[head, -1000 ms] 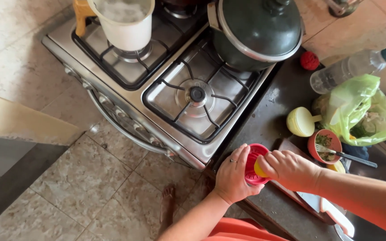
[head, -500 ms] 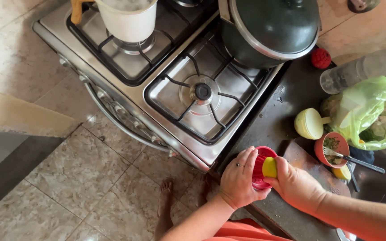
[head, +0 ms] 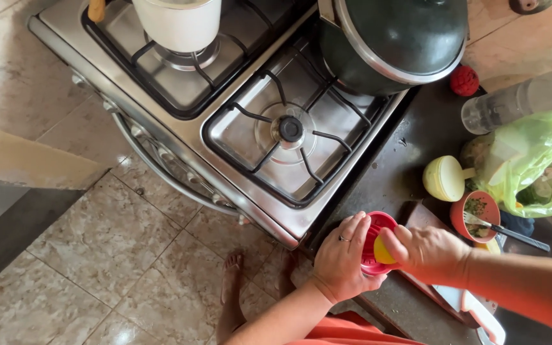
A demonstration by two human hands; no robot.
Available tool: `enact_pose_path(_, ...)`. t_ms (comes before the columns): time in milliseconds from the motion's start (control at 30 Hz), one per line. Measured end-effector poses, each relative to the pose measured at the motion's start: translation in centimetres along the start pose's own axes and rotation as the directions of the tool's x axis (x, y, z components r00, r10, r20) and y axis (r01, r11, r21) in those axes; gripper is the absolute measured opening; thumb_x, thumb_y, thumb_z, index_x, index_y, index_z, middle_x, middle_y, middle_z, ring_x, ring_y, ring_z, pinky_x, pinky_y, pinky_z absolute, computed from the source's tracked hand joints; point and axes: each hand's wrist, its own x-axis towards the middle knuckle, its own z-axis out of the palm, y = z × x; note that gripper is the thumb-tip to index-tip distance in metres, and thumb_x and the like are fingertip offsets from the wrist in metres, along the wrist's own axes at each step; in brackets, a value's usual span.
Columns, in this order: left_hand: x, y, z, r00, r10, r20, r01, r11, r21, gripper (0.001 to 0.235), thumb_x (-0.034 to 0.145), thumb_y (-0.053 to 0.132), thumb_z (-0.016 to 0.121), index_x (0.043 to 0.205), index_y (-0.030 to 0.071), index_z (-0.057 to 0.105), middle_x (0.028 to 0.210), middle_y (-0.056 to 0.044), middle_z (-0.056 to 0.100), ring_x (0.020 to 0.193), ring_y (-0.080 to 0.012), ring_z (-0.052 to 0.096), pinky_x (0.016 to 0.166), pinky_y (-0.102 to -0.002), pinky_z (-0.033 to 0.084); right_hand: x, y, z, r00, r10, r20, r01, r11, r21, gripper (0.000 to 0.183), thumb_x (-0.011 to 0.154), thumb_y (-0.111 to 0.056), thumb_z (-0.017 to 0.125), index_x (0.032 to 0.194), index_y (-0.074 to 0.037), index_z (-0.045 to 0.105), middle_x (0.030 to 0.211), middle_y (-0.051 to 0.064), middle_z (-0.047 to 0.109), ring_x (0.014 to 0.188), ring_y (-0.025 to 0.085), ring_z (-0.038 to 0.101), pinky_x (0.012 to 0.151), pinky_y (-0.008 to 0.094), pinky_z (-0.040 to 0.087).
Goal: Preparing ingredients by chopping green herbs and squeezing citrus juice into a bowl.
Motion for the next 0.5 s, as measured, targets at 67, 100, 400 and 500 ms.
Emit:
enact_pose_path(67,-0.1,-0.1,0.2,1.0,0.006,-0.026,-0.006,1.0,0.014,0.083,0.071,0.036,0.072,0.131,-0.009,0.036,0.128,-0.026,0.047,0.114,-0.0398,0.053,0.094,-0.045,0.049,0.0,-2.4,0.7,0.835,0.507,0.215,-0.551,0.756,0.353,0.07,0.08,-0.05,0.059,0.119,0.003,0.035,0.081,0.013,0.059,0.046,0.028,0.06,0.028,0.041,0.045)
enact_pose_path(100,-0.2,-0.1,0.1,1.0,0.006,-0.031,-0.005,1.0,0.014,0.083,0.071,0.036,0.072,0.131,-0.009,0.036,0.128,-0.026,0.047,0.114,-0.0398,0.053,0.094,-0.045,0.049,0.5,-3.5,0.3,0.836,0.506,0.214,-0.549,0.759,0.35,0.07,0.08,-0.05,0.059,0.119,0.003,0.035,0.081,0.013,0.059,0.046,0.028,0.06,0.028,0.041,0.045)
enact_pose_path(400,0.2,-0.1,0.0,1.0,-0.006,-0.011,0.005,1.0,-0.029,0.078,0.073,0.033,0.067,0.131,-0.009,0.036,0.129,-0.028,0.046,0.115,-0.0414,0.052,0.094,-0.047,0.048,0.4,-4.6,0.0,0.464,0.752,0.469,-0.801,0.131,0.584,0.06,0.081,-0.044,0.053,0.118,-0.001,0.033,0.091,0.022,0.063,0.07,0.039,0.063,0.058,0.046,0.051)
enact_pose_path(500,-0.2,-0.2,0.0,0.999,-0.015,0.029,0.016,1.0,-0.014,0.085,0.068,0.035,0.072,0.132,-0.009,0.035,0.13,-0.027,0.045,0.117,-0.0406,0.05,0.097,-0.047,0.046,-0.1,-1.3,0.2,0.846,0.465,0.262,-0.52,0.828,0.21,0.07,0.082,-0.061,0.049,0.119,-0.002,0.038,0.074,0.008,0.061,0.042,0.028,0.061,0.03,0.043,0.044)
